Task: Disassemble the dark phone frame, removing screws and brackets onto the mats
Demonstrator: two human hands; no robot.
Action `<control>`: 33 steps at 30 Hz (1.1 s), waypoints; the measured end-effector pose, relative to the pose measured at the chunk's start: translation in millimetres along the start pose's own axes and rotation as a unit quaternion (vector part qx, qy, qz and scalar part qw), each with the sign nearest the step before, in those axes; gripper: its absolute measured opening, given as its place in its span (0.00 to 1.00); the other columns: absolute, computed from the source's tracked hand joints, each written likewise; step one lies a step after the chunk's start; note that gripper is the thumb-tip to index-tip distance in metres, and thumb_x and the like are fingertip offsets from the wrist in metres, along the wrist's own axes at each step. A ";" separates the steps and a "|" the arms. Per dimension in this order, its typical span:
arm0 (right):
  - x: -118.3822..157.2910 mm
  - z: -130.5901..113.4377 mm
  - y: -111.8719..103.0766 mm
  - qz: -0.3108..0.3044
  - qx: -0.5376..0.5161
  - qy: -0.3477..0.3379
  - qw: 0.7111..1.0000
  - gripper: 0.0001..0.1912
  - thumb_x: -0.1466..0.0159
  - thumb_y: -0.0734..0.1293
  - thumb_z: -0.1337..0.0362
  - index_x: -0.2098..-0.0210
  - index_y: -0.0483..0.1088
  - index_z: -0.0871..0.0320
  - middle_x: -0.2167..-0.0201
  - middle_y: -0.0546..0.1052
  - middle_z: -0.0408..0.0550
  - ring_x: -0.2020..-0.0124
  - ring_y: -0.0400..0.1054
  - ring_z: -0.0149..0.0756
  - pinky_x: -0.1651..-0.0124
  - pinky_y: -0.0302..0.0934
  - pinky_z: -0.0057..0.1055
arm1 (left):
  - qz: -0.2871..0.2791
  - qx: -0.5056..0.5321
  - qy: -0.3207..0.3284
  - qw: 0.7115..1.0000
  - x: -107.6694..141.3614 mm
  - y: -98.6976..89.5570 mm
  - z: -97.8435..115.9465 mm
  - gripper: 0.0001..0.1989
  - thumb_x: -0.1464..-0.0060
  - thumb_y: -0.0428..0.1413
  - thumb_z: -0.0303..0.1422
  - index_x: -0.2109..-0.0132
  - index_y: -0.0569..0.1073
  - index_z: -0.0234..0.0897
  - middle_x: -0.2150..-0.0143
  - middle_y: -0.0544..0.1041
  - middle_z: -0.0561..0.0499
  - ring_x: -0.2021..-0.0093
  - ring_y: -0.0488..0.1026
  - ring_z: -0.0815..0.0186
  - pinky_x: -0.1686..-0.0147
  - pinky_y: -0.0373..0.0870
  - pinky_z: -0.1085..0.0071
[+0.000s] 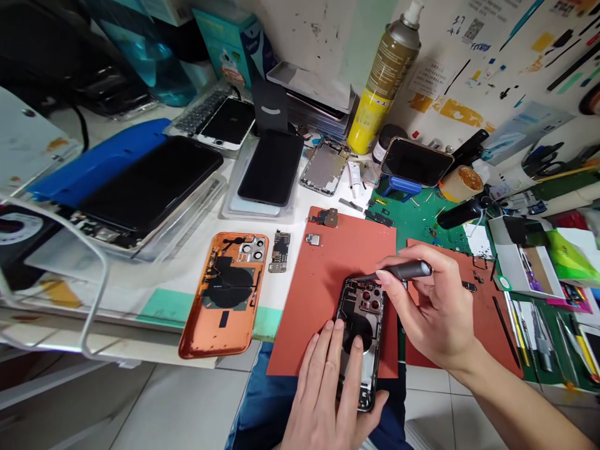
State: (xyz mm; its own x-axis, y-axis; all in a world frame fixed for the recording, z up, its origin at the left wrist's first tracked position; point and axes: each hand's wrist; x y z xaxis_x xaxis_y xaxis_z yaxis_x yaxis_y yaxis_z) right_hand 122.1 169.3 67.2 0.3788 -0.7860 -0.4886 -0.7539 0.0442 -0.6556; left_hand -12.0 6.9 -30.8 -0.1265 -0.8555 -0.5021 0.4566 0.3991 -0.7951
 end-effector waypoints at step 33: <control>-47.2 -20.4 -13.4 -0.181 0.170 -0.117 0.962 0.07 0.21 0.64 0.61 0.58 0.65 0.53 0.77 0.72 0.35 0.80 0.66 0.30 0.78 0.53 0.30 | -0.003 -0.007 -0.001 1.000 -1.0 -0.9 0.6 0.37 0.34 0.65 0.44 0.30 0.71 0.20 0.31 0.72 0.17 0.25 0.65 0.32 0.37 0.78 0.42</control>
State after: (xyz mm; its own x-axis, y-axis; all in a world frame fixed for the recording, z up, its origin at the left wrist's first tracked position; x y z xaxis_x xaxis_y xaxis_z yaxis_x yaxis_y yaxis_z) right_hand 103.4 193.2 110.8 0.7230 -0.6302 -0.2831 -0.3456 0.0249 -0.9380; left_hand -11.7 7.2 -29.3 -0.1278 -0.8583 -0.4970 0.4441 0.3985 -0.8025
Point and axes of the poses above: each hand's wrist, its own x-axis away from the middle knuckle, its own y-axis out of the palm, z = x × y
